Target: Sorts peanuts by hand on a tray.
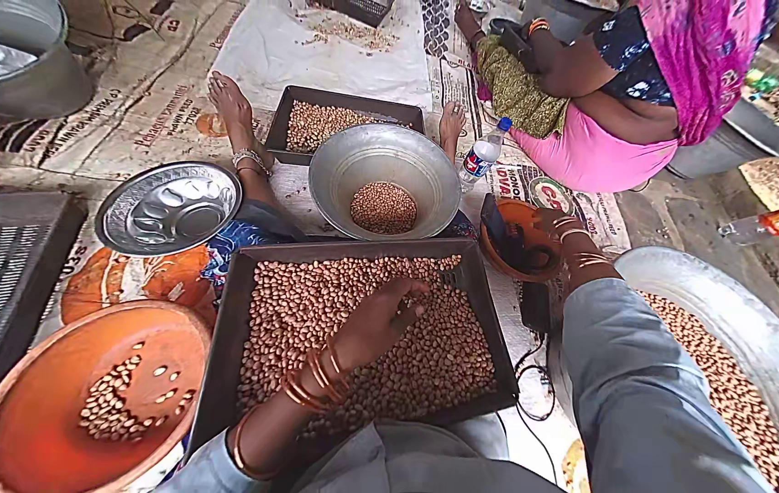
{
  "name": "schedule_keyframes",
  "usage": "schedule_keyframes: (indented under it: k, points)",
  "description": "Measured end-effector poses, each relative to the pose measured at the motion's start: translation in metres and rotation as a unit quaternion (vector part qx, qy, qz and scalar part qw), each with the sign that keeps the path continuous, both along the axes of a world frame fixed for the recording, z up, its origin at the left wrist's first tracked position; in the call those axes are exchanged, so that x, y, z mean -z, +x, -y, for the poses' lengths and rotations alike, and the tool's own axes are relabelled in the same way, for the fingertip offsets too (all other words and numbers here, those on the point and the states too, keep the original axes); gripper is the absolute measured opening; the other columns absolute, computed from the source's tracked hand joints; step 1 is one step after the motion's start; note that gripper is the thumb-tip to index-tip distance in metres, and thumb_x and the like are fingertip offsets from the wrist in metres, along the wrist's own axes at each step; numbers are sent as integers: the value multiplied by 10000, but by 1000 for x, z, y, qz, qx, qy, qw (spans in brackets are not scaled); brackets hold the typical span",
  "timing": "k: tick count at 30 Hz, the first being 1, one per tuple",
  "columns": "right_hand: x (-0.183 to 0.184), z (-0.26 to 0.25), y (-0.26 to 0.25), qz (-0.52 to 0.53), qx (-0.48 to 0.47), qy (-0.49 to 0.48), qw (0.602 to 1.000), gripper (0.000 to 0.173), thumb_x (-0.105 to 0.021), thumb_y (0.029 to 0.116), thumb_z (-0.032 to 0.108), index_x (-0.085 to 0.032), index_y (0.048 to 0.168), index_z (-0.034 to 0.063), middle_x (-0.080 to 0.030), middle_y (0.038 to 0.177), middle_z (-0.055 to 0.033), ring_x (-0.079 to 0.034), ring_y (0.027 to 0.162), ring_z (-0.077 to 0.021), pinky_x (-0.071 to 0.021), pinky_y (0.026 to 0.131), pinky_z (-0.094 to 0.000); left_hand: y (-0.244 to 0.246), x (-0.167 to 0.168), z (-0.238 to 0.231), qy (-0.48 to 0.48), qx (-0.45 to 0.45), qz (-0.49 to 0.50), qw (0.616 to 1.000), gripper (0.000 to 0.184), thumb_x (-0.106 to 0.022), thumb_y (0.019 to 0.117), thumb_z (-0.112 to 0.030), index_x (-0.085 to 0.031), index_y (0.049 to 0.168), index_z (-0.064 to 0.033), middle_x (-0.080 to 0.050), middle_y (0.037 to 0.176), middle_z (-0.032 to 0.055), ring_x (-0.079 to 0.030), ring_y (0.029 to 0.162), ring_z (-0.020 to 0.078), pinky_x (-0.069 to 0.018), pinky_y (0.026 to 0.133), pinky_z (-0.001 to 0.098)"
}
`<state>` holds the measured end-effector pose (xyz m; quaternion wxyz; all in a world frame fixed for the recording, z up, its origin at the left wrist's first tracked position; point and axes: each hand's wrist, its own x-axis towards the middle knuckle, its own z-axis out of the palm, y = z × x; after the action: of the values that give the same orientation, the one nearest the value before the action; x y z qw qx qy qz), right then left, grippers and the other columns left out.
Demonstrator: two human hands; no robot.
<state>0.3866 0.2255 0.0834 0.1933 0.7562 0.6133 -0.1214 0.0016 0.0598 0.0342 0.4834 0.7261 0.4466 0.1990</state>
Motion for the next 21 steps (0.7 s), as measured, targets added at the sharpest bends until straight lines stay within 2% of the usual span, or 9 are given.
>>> schedule_keyframes:
  k: [1, 2, 3, 4, 7, 12, 14, 17, 21]
  points:
    - [-16, -18, -10, -35, 24, -91, 995, 491, -350, 1133, 261, -381, 1559, 19, -423, 1579, -252, -408, 1473, -406, -309, 1190, -592, -2, -2, -1, 7, -7, -3, 1000, 363, -512, 1078, -281, -577, 1406, -140, -622, 1371, 77, -674, 1079, 167, -564, 928, 367]
    - [-7, -24, -7, -97, -3, -30, 995, 450, -439, 1114, 203, -454, 1512, -5, -512, 1486, -293, -501, 1383, -444, -364, 1142, -588, -5, -4, -3, 20, -21, -5, 1000, 355, -518, 1075, -266, -589, 1396, -131, -631, 1351, 87, -676, 1056, 172, -565, 914, 376]
    - [20, -28, 0, -157, -62, 100, 981, 364, -522, 1077, 175, -595, 1370, -29, -655, 1236, -325, -644, 1132, -482, -479, 983, -627, -8, -4, -6, 33, -41, -4, 999, 347, -531, 1070, -252, -602, 1383, -121, -642, 1324, 95, -677, 1038, 183, -567, 905, 395]
    - [26, -34, -4, -202, -93, 132, 966, 337, -540, 1074, 183, -616, 1343, -6, -687, 1139, -298, -669, 1034, -464, -499, 923, -635, -13, -4, -9, 48, -65, -2, 997, 330, -548, 1064, -229, -613, 1368, -116, -654, 1298, 95, -682, 1030, 189, -571, 905, 416]
    - [-8, -13, -67, -266, -183, 116, 940, 337, -530, 1086, 193, -593, 1396, 77, -711, 1129, -217, -686, 972, -394, -496, 905, -624, -32, -10, -16, 100, -140, 1, 985, 309, -575, 1056, -165, -610, 1359, -116, -673, 1289, 79, -699, 1017, 196, -588, 879, 436]
    - [-36, 76, -161, -312, -386, 129, 858, 302, -591, 1050, 198, -655, 1339, 137, -749, 1065, -84, -713, 811, -263, -564, 741, -545, -64, -11, -22, 164, -254, -17, 953, 289, -572, 1062, -184, -612, 1340, -116, -676, 1263, 111, -704, 1003, 263, -580, 848, 501]
    - [-18, 90, -177, -309, -433, 102, 841, 310, -606, 1031, 207, -666, 1331, 154, -746, 1051, -56, -723, 868, -241, -584, 782, -530, -65, -7, -24, 169, -269, -52, 947, 279, -576, 1061, -180, -623, 1325, -106, -691, 1223, 133, -708, 966, 295, -573, 827, 534]
    - [11, 90, -184, -253, -422, 40, 870, 308, -633, 1031, 224, -680, 1321, 132, -728, 1177, -143, -710, 1056, -347, -545, 893, -605, -50, 10, -28, 181, -230, -112, 950, 257, -583, 1046, -142, -670, 1276, -67, -698, 1205, 165, -709, 1017, 336, -562, 886, 571]
    - [31, 82, -177, -96, -386, -25, 917, 317, -595, 1046, 221, -667, 1316, 71, -684, 1228, -214, -666, 1128, -418, -524, 912, -605, -20, 36, -29, 239, -21, -149, 959, 234, -675, 977, -138, -730, 1192, -65, -690, 1274, 145, -616, 1266, 320, -454, 1111, 522]
